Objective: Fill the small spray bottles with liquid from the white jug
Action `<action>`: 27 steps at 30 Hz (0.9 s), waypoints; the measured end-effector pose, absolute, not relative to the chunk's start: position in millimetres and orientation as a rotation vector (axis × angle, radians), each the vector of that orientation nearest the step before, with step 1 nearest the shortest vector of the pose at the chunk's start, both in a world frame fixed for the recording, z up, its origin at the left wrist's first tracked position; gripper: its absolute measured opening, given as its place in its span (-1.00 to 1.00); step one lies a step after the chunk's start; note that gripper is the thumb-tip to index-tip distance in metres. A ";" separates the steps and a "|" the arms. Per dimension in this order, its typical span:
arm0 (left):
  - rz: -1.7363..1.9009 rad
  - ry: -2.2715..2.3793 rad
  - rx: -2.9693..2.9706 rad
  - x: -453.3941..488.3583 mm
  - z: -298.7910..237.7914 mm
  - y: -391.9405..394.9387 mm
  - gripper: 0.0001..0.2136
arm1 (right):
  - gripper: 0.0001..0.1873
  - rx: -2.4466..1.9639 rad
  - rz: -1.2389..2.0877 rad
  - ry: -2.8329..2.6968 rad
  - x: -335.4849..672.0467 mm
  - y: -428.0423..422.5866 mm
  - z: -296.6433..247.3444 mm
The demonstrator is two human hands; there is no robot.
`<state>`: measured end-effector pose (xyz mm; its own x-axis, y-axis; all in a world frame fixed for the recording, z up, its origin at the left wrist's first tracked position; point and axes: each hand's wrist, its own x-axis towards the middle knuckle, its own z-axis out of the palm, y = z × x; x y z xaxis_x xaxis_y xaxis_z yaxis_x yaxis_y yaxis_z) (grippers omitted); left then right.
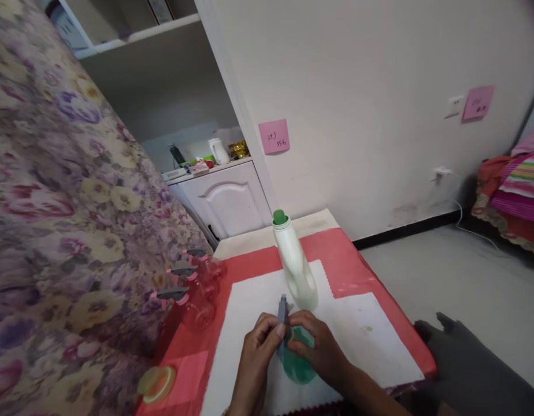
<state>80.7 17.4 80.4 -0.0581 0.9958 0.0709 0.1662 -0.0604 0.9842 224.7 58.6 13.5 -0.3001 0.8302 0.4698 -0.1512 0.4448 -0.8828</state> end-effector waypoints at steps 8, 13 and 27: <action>1.257 1.326 1.244 83.4 81.9 17.8 -0.75 | -0.79 -0.590 1.096 -1.685 229.8 65.0 15.3; 1.351 1.358 1.153 88.8 74.9 16.7 -0.72 | -0.79 -0.615 1.120 -1.672 229.8 63.3 17.2; 1.377 1.425 1.196 93.8 72.9 11.6 -0.73 | -0.82 -0.623 1.145 -1.582 225.5 57.1 16.3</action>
<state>93.8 11.6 72.9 -0.2291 0.9714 0.0623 0.0954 -0.0413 0.9946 225.5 57.1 16.3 -0.3264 0.8385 0.4364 -0.1528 0.4088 -0.8997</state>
